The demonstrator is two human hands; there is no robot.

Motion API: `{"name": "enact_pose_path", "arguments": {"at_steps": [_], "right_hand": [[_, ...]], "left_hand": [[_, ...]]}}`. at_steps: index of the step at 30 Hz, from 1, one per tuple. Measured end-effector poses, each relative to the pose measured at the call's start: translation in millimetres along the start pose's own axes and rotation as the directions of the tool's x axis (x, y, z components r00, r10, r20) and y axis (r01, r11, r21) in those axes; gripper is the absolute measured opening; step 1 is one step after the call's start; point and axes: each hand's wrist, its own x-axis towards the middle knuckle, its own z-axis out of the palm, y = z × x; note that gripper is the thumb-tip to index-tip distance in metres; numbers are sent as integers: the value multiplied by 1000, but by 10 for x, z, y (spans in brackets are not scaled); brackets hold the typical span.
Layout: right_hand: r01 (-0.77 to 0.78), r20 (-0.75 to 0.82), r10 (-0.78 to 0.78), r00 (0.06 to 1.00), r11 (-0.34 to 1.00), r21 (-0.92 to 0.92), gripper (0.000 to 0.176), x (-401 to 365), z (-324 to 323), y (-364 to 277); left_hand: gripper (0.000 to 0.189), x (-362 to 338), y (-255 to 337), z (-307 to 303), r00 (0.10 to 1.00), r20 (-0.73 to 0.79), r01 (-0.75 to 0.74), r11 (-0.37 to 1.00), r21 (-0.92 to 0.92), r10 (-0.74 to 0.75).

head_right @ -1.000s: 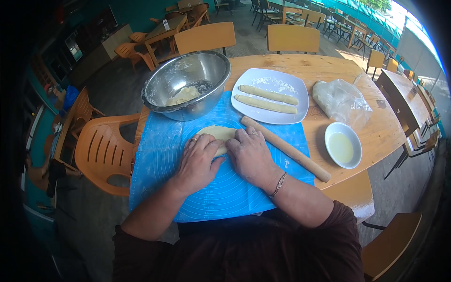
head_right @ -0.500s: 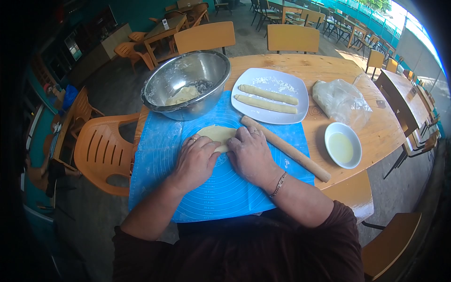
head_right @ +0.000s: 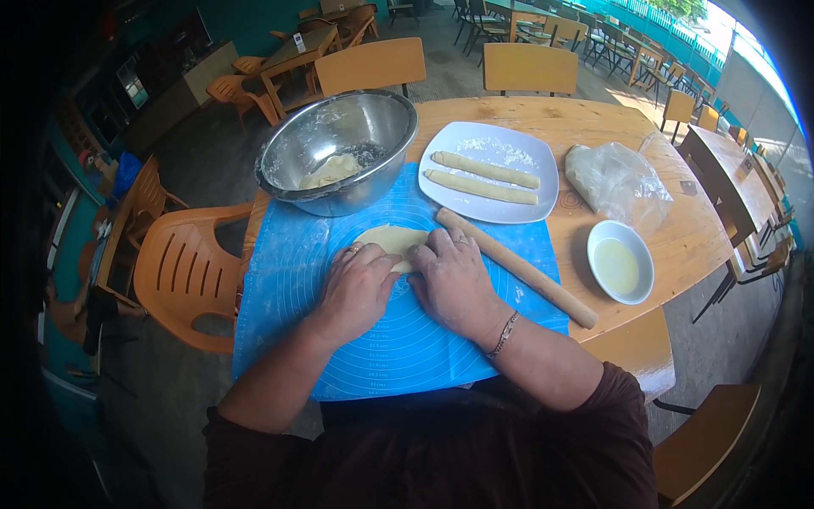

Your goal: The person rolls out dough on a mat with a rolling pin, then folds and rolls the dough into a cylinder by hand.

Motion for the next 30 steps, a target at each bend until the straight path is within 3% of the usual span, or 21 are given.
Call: {"name": "enact_pose_path", "arguments": {"at_steps": [6, 8, 12, 14, 18, 20, 23, 30], "right_hand": [[15, 58, -11, 998, 998, -55, 14, -12, 57, 74], [18, 56, -15, 998, 999, -47, 13, -12, 67, 82], [15, 80, -10, 997, 998, -56, 15, -9, 48, 75], [3, 48, -2, 999, 1000, -20, 18, -9, 21, 41], [-3, -3, 3, 1000, 1000, 6, 21, 5, -7, 3], [-31, 99, 32, 995, 999, -13, 31, 2, -21, 5], [18, 36, -16, 999, 999, -31, 21, -7, 38, 60], [18, 58, -18, 998, 1000, -14, 21, -10, 50, 76]], "left_hand": [[17, 11, 69, -36, 1000, 12, -17, 1000, 18, 17], [18, 27, 138, -22, 985, -167, -44, 999, -16, 40], [17, 42, 98, -25, 991, -131, -26, 1000, 7, 26], [15, 22, 22, 21, 1000, -21, 3, 1000, -2, -3], [13, 31, -27, 40, 999, -33, -15, 1000, -19, 14], [14, 27, -17, 22, 1000, -2, -14, 1000, -4, 14], [18, 27, 19, 12, 1000, -24, -14, 1000, -25, 14], [20, 26, 37, -3, 998, -66, -23, 999, -37, 20]]}}
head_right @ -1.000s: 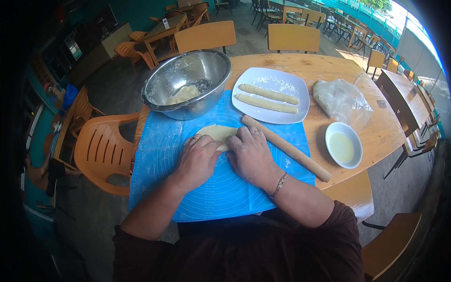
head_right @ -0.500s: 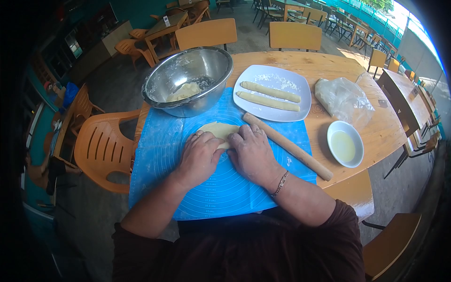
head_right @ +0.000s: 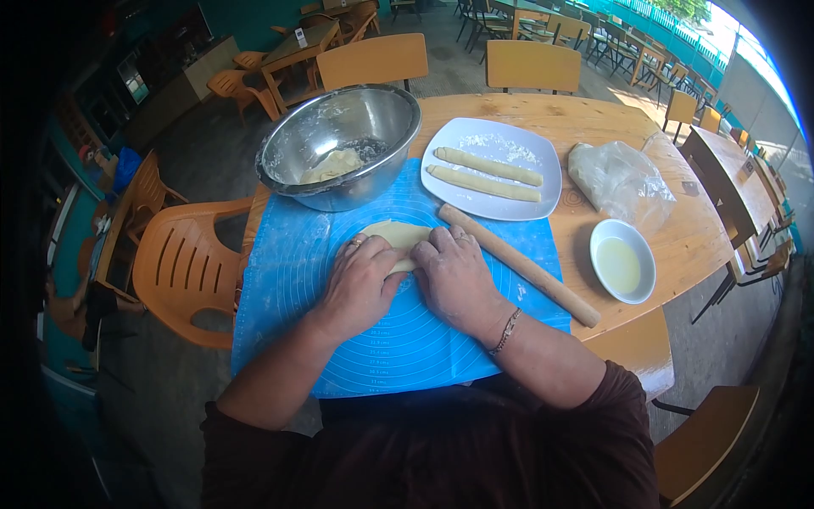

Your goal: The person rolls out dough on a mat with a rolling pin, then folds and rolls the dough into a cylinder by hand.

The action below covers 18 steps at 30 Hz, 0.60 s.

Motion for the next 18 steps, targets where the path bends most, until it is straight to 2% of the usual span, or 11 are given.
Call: {"name": "enact_pose_path", "arguments": {"at_steps": [2, 6, 8, 12, 14, 18], "right_hand": [[-10, 14, 10, 1000, 1000, 11, 22, 3, -15, -11], [-3, -36, 5, 999, 999, 41, 22, 11, -37, -49], [-40, 1, 40, 999, 999, 26, 26, 13, -52, -63], [-43, 48, 44, 998, 999, -26, 25, 6, -26, -15], [-17, 8, 17, 1000, 1000, -20, 16, 14, -22, -15], [-18, 7, 18, 1000, 1000, -24, 16, 12, -7, -10]], "left_hand": [[18, -8, -23, 11, 998, 59, 17, 1000, 6, -17], [17, -11, -66, 52, 998, 55, 13, 1000, 5, -13], [17, -13, -72, 66, 999, 47, 16, 1000, 6, -16], [18, 3, -13, 16, 996, 84, 38, 999, -13, -37], [19, 3, 35, 39, 998, -62, 25, 1000, -14, -26], [24, 21, 8, 25, 999, -49, 11, 1000, -29, -12]]}}
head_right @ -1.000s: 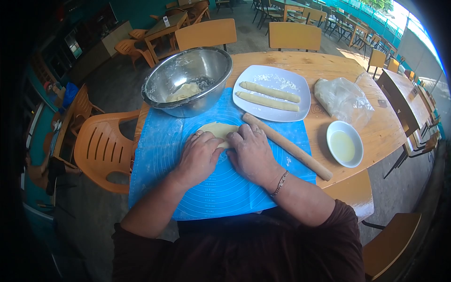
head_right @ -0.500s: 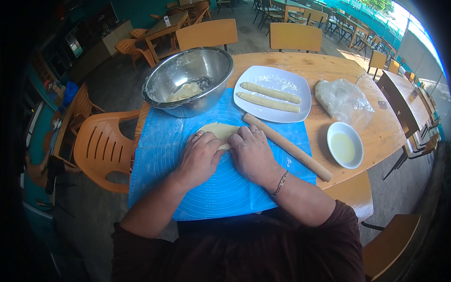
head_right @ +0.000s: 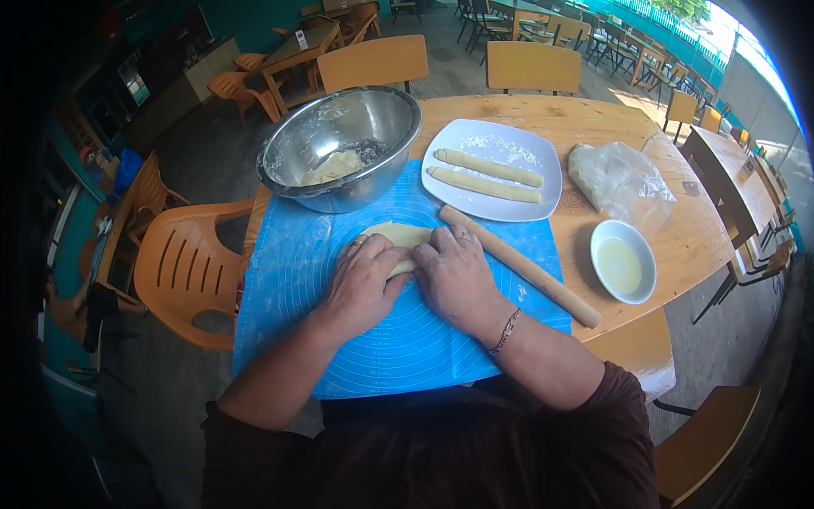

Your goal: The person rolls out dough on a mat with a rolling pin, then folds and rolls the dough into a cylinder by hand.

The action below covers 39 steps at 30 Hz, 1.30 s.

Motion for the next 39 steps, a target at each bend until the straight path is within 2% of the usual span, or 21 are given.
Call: {"name": "enact_pose_path", "arguments": {"at_steps": [2, 6, 8, 9, 11, 12, 15, 17, 21, 26, 30, 33, 36, 38, 39], "right_hand": [[-32, -7, 33, 999, 999, 19, 16, 6, -9, -26], [-24, -102, 29, 994, 998, 54, 17, 23, -27, -51], [-11, -89, 16, 996, 998, 56, 21, 28, -47, -46], [-11, -91, 16, 996, 998, 56, 21, 28, -52, -39], [-15, -18, 16, 1000, 998, 62, 23, 22, -55, -25], [-16, -19, 18, 1000, 998, 63, 23, 16, -52, -19], [-13, -7, 13, 1000, 1000, 24, 27, 12, -31, -1], [28, -68, -26, 997, 999, 30, 22, 8, -10, -1], [50, -89, -50, 995, 999, -3, 21, 2, 12, 20], [38, -79, -35, 996, 999, 26, 24, 19, 4, -18], [65, -68, -65, 996, 998, -7, 25, 18, 21, 3], [63, -56, -63, 996, 998, -5, 24, 18, 18, 3], [19, -29, -20, 999, 1000, -17, 23, 16, 6, -5], [28, -40, -29, 999, 1000, -11, 21, 16, 8, 5], [27, -39, -27, 999, 1000, -10, 21, 15, 11, 13]], "left_hand": [[28, -10, -55, -7, 990, 138, 8, 999, 39, -13], [30, -8, -93, 24, 989, 145, -1, 999, 50, -6], [27, 3, -87, 60, 1000, 0, 3, 1000, 18, -3], [27, 7, -83, 56, 1000, 0, 2, 1000, 18, -2], [27, 15, -71, 44, 992, 51, 119, 989, -88, -115], [27, 13, -72, 46, 992, 52, 118, 989, -88, -113], [26, 9, -67, 38, 996, 52, 78, 997, -23, -77], [27, 19, -27, 1, 999, 1, 45, 999, 11, -45], [26, 23, 61, -31, 998, -54, -34, 999, 23, 35], [22, -5, -80, 41, 999, 48, -10, 1000, 19, 9], [22, -9, -110, 66, 998, 51, -32, 998, 54, 30], [24, -18, -60, 44, 999, 50, 11, 999, 37, -12], [28, -18, 63, -93, 995, 103, 9, 999, 42, -14], [31, -33, 105, -137, 976, 187, 90, 990, 110, -109], [31, -35, 98, -142, 976, 189, 91, 990, 109, -110]]}}
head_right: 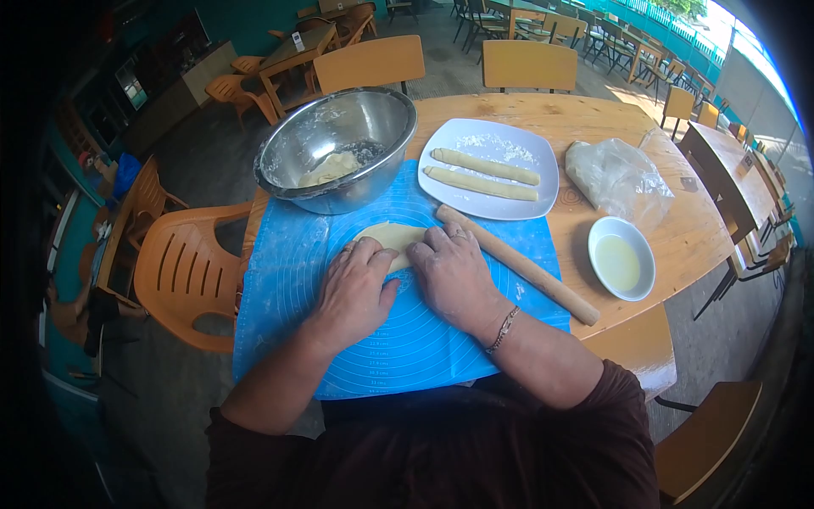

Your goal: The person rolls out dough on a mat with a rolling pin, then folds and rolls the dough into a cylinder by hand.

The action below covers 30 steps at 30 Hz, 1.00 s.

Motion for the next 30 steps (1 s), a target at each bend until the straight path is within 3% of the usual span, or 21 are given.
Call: {"name": "enact_pose_path", "arguments": {"at_steps": [9, 15, 18, 20, 23, 30], "right_hand": [[23, -35, -24, 999, 1000, -14, 17, 7, -4, 9], [-30, -11, 31, 999, 998, 53, 22, 28, -79, -82], [35, -46, -34, 998, 999, 21, 26, 28, -58, -65], [60, 19, -60, 998, 998, 0, 27, 25, -55, -41], [51, 33, -50, 998, 999, -8, 27, 13, -34, -18], [62, 3, -62, 998, 998, -28, 30, 8, -19, -42]], "left_hand": [[32, -46, -64, -69, 998, 53, 28, 999, 44, -31], [25, -23, -138, -122, 995, 59, 91, 987, -133, -83], [27, -35, -171, -46, 999, -11, 31, 994, -109, -33], [28, -30, -144, -17, 993, -97, -65, 997, -39, 61], [27, -17, -70, -38, 987, -135, -81, 997, 15, 82], [23, -10, -72, 8, 990, -101, -97, 994, 50, 101]]}}
